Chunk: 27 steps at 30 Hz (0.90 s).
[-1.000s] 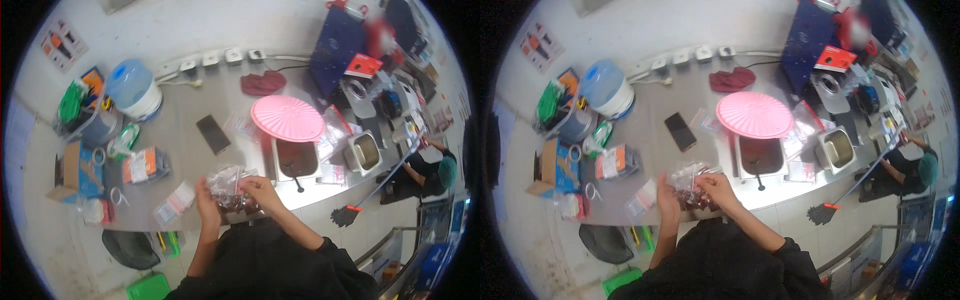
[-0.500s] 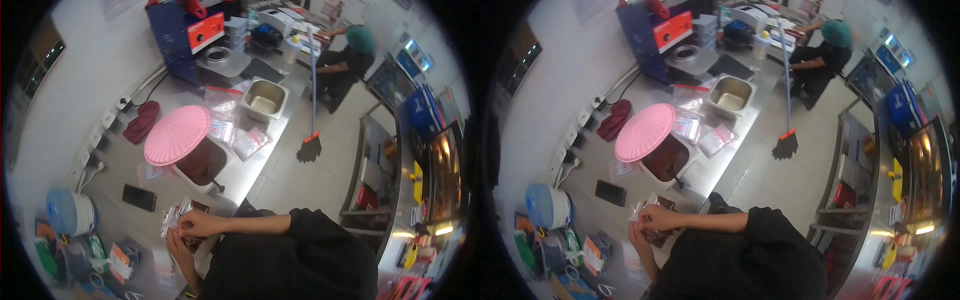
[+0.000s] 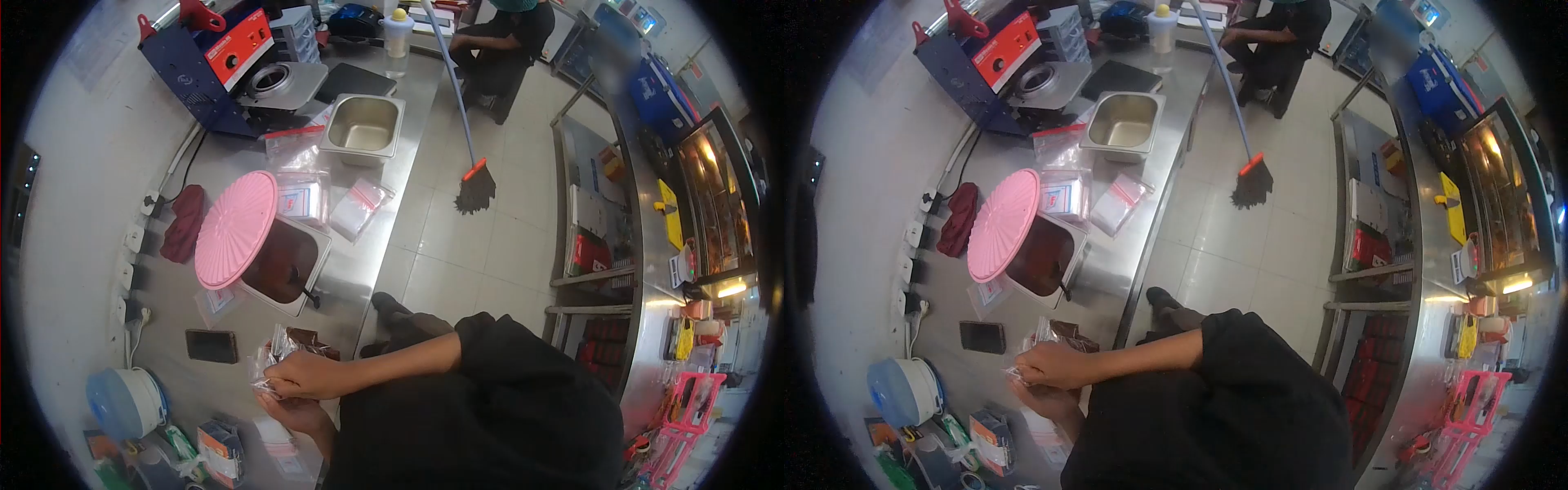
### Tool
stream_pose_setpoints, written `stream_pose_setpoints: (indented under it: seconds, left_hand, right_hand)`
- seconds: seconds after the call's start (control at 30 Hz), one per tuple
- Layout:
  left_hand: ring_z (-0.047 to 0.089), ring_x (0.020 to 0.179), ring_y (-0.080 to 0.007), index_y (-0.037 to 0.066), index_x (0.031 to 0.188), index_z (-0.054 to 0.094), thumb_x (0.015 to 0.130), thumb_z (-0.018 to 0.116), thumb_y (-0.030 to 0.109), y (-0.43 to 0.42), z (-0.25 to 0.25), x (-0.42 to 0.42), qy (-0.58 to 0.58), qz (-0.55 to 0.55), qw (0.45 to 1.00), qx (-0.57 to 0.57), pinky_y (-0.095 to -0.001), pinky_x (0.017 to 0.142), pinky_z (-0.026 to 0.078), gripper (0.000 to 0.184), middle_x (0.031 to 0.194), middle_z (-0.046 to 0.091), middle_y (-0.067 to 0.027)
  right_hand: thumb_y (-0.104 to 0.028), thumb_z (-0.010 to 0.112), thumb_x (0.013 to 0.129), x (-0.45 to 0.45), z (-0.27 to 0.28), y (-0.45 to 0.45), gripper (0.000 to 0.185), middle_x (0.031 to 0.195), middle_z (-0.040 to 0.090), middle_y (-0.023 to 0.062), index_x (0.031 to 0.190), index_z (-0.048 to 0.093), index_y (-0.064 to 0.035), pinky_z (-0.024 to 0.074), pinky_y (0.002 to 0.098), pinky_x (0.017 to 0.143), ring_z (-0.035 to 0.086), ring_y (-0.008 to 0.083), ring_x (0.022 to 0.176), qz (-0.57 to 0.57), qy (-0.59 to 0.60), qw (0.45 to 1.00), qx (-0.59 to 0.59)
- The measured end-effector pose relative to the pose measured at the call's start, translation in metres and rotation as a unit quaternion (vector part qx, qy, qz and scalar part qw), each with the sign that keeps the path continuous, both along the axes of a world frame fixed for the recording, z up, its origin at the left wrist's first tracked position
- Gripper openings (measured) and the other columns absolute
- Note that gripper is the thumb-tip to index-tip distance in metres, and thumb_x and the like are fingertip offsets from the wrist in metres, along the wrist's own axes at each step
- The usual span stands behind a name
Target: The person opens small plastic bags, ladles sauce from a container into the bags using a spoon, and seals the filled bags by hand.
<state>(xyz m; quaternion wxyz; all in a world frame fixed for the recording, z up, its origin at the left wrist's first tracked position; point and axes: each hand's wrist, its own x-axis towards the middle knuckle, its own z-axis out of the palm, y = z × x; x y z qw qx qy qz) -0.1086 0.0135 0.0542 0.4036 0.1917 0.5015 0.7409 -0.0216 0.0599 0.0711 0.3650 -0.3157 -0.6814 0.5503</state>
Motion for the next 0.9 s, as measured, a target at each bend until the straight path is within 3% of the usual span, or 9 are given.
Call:
stream_pose_setpoints:
  seconds: [0.07,0.2,0.27,0.33,0.4,0.5,0.57,0.67,0.9]
  left_hand:
    - [0.044,0.065,-0.0104,0.005,0.086,0.040,0.093,0.041,0.028,-0.009,-0.018,-0.034,0.144,-0.130,0.981,0.022,-0.0230,0.058,0.036,0.024,0.072,0.040,-0.0004]
    - [0.046,0.064,-0.0115,0.003,0.097,0.042,0.088,0.045,0.013,-0.006,-0.011,-0.043,0.378,-0.100,0.920,-0.040,-0.0216,0.057,0.036,0.014,0.073,0.044,-0.0009]
    - [0.044,0.067,-0.0125,0.006,0.081,0.041,0.082,0.052,0.008,-0.010,0.000,-0.059,0.575,-0.105,0.796,-0.160,-0.0250,0.063,0.037,0.011,0.072,0.038,-0.0025]
    - [0.046,0.074,-0.0155,0.005,0.084,0.043,0.080,0.055,0.008,-0.003,0.015,-0.049,0.601,-0.083,0.793,-0.051,-0.0286,0.071,0.038,0.014,0.076,0.042,-0.0051]
    - [0.049,0.081,-0.0186,0.004,0.088,0.045,0.078,0.058,0.009,0.002,0.023,-0.042,0.620,-0.057,0.780,0.057,-0.0322,0.078,0.039,0.018,0.081,0.045,-0.0077]
    - [0.049,0.095,-0.0261,0.002,0.101,0.048,0.069,0.069,0.018,0.002,0.029,-0.036,0.419,-0.231,0.875,0.072,-0.0386,0.092,0.034,0.041,0.095,0.050,-0.0135]
    - [0.051,0.100,-0.0282,0.003,0.110,0.048,0.059,0.077,0.028,0.002,0.035,-0.026,0.482,-0.270,0.829,0.084,-0.0435,0.097,0.032,0.063,0.103,0.053,-0.0138]
    - [0.052,0.101,-0.0286,0.006,0.109,0.051,0.051,0.079,0.030,0.002,0.024,-0.032,0.609,-0.240,0.754,0.060,-0.0500,0.100,0.028,0.069,0.104,0.055,-0.0105]
    - [0.055,0.101,-0.0266,0.010,0.101,0.057,0.045,0.076,0.027,0.003,0.020,-0.032,0.597,-0.238,0.765,0.035,-0.0548,0.104,0.020,0.062,0.103,0.059,-0.0077]
  right_hand:
    - [-0.024,0.050,0.083,-0.001,-0.011,-0.001,0.024,0.064,0.056,0.0162,0.073,0.051,-0.0019,0.0436,0.0433,0.059,0.057,0.0352,0.065,-0.014,0.008,1.000,0.009]
    - [-0.017,0.055,0.077,0.003,-0.017,-0.005,0.016,0.058,0.054,0.0142,0.077,0.049,-0.0021,0.0428,0.0433,0.058,0.058,0.0323,0.062,-0.030,-0.082,0.983,0.163]
    - [-0.015,0.057,0.075,0.017,-0.010,0.000,0.017,0.057,0.054,0.0130,0.079,0.047,-0.0023,0.0425,0.0424,0.056,0.058,0.0309,0.060,-0.087,-0.109,0.979,0.149]
    - [-0.013,0.059,0.072,0.030,0.004,0.005,0.019,0.056,0.053,0.0118,0.080,0.045,-0.0024,0.0421,0.0416,0.054,0.058,0.0295,0.058,-0.139,-0.136,0.971,0.137]
    - [-0.008,0.059,0.068,0.036,0.017,0.006,0.021,0.053,0.051,0.0096,0.078,0.042,-0.0033,0.0400,0.0370,0.048,0.055,0.0239,0.050,-0.061,-0.003,0.998,-0.035]
    - [-0.006,0.059,0.067,0.030,0.016,0.001,0.024,0.051,0.048,0.0080,0.080,0.038,-0.0037,0.0368,0.0327,0.045,0.049,0.0187,0.045,-0.069,0.078,0.993,-0.059]
    - [-0.005,0.059,0.069,0.032,0.019,-0.002,0.025,0.050,0.047,0.0076,0.082,0.038,-0.0037,0.0366,0.0317,0.045,0.047,0.0172,0.044,-0.073,0.069,0.992,-0.077]
    - [-0.005,0.058,0.072,0.035,0.021,-0.006,0.025,0.050,0.047,0.0073,0.085,0.036,-0.0036,0.0367,0.0302,0.045,0.045,0.0158,0.044,-0.081,0.054,0.992,-0.081]
    - [-0.013,0.062,0.077,0.041,0.020,-0.005,0.028,0.056,0.051,0.0078,0.089,0.039,-0.0031,0.0402,0.0304,0.046,0.051,0.0163,0.047,-0.021,0.042,0.985,-0.167]
